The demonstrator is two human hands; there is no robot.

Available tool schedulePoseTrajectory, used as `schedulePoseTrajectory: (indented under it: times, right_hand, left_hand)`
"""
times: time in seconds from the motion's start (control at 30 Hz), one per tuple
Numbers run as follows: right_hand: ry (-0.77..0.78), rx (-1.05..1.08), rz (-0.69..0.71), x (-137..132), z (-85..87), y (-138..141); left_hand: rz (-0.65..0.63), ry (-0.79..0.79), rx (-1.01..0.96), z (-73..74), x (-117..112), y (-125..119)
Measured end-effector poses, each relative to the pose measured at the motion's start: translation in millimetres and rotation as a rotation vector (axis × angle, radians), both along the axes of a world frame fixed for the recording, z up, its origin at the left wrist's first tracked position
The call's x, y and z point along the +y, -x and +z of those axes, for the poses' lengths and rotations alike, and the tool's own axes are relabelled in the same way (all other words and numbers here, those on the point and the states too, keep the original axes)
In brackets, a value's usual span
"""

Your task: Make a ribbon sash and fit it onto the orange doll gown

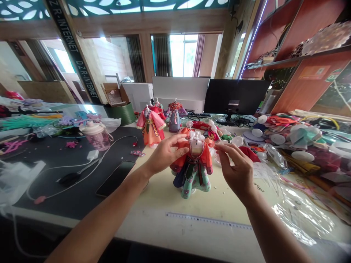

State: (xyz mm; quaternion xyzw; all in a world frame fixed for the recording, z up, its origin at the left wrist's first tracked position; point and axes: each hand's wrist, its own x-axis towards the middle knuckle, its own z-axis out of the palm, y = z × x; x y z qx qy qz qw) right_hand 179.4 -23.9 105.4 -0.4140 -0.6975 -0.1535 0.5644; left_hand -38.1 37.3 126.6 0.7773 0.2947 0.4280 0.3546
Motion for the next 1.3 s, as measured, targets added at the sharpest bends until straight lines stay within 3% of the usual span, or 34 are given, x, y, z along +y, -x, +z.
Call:
schedulePoseTrajectory:
  times: [0.13,0.27,0.53,0.7,0.83,0.93,1.03,1.13,1.23,1.3]
  right_hand:
    - [0.021,-0.009,0.025,-7,-11.0,3]
    - [0.067,-0.039,0.065,-11,-20.3,10]
    - [0.128,-0.041,0.172,-16,-31.3,11]
    - [0.245,0.063,0.117,-23,-42.5,10]
    - [0.319,0.140,0.086,-31,-47.7,6]
    - [0.369,0.216,0.066,-34,-49.1,2]
    - [0.455,0.316,0.079,-36,-51.6,4]
    - [0.520,0.345,0.085,-38,-56.7,13]
    - [0.551,0.266,0.098,-37,-63.2,23]
    - [0.582,0.222,0.119,-34,-67.0,25]
  left_hand:
    - [0.024,-0.051,0.018,-3.5,1,1]
    - [0.010,-0.124,0.047,2.2,0,-2]
    - [0.013,-0.130,0.057,5.3,-3,-10]
    - [0.095,-0.179,0.013,0.8,-7,-5]
    - [0.314,-0.267,-0.091,-15.4,-17,2]
    - [0.426,-0.189,-0.148,-36.9,-26,6]
    - [0.420,-0.047,-0.154,-55.9,-31,5]
    - [0.351,0.042,-0.140,-65.5,-31,0]
    - [0.329,0.030,-0.107,-68.8,-27,-4]
    - [0.397,-0.027,-0.082,-70.5,-24,-5]
